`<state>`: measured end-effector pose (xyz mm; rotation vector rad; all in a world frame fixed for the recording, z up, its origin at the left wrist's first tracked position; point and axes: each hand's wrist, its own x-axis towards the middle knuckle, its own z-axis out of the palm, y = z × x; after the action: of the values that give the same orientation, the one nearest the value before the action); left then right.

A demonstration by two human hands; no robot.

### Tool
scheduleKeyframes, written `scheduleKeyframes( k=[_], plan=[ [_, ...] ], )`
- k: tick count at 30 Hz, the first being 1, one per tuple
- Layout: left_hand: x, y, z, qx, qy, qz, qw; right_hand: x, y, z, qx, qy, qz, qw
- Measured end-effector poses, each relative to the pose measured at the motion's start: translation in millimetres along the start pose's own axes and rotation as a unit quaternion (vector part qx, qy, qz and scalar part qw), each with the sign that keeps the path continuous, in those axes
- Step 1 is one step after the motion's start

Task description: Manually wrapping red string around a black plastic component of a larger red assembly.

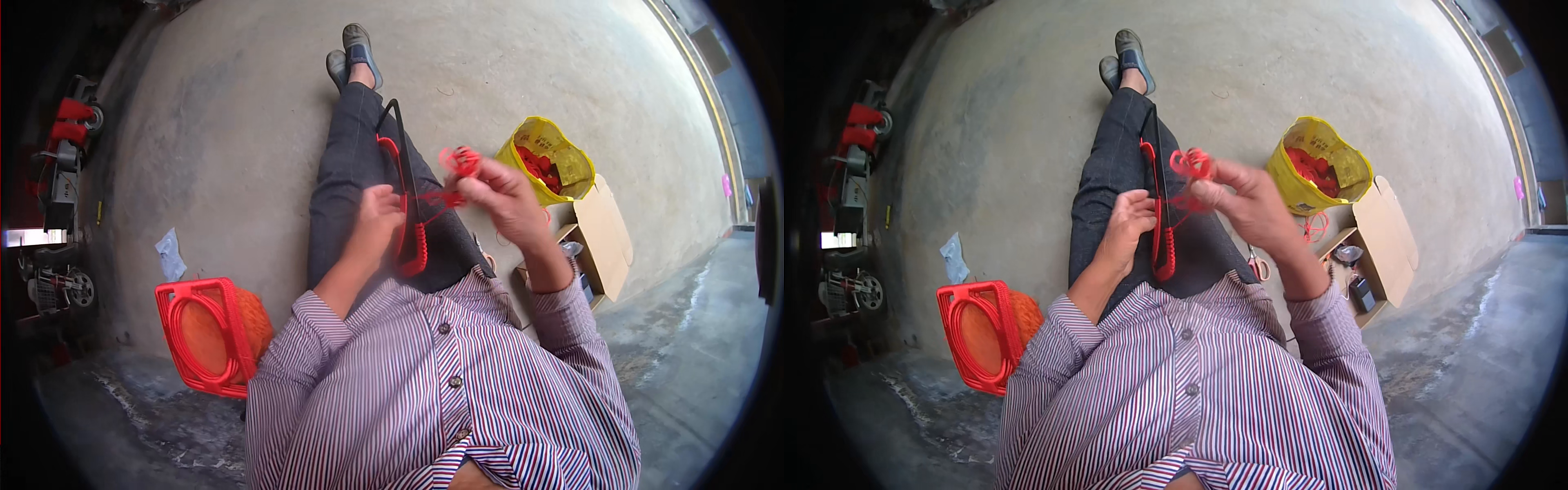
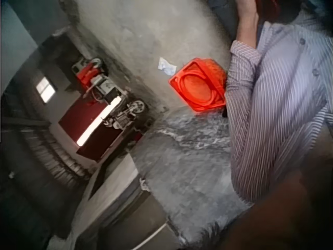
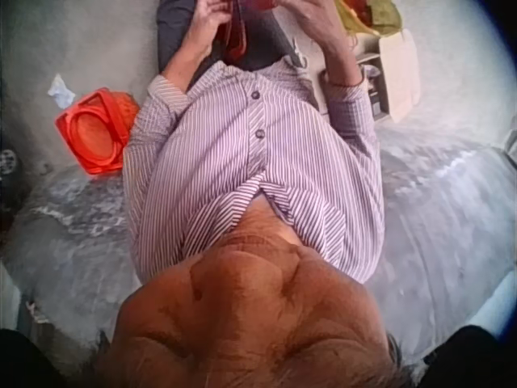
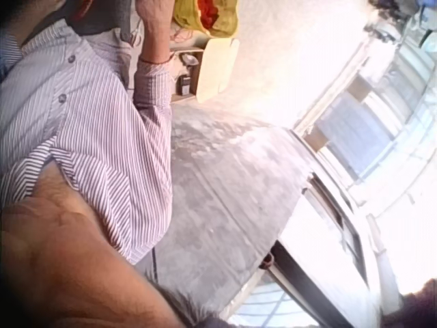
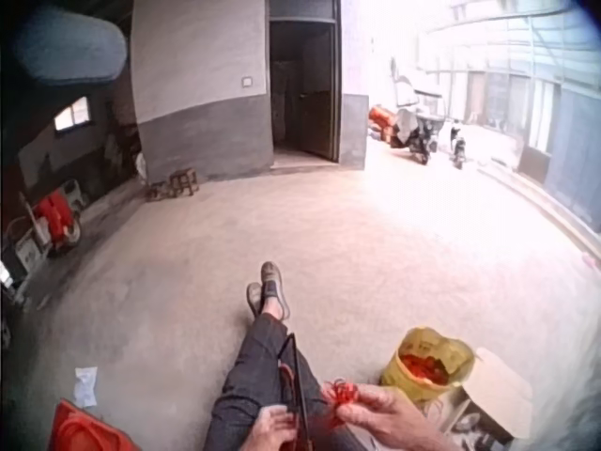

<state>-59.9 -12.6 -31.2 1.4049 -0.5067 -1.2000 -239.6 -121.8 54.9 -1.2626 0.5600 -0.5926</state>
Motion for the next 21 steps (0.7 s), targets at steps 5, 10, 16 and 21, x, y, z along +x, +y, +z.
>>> scheduleKeyframes(
  k=[5, 10, 16, 21],
  plan=[
    [2, -5, 17, -0.147, -0.098, -0.096, 0.98, -12, -71, 21, 0.088, -0.049, -0.014, 0.995],
    [16, -18, 20, -0.245, -0.057, -0.109, 0.962, -42, -79, 52, 0.126, -0.109, -0.06, 0.984],
    [10, -47, 24, 0.184, 0.089, 0.245, 0.948, -47, -102, 58, 0.261, 0.005, -0.1, 0.96],
    [-35, 41, 29, 0.361, -0.05, 0.241, 0.9, -33, -104, 27, 0.043, -0.161, -0.205, 0.964]
  ],
)
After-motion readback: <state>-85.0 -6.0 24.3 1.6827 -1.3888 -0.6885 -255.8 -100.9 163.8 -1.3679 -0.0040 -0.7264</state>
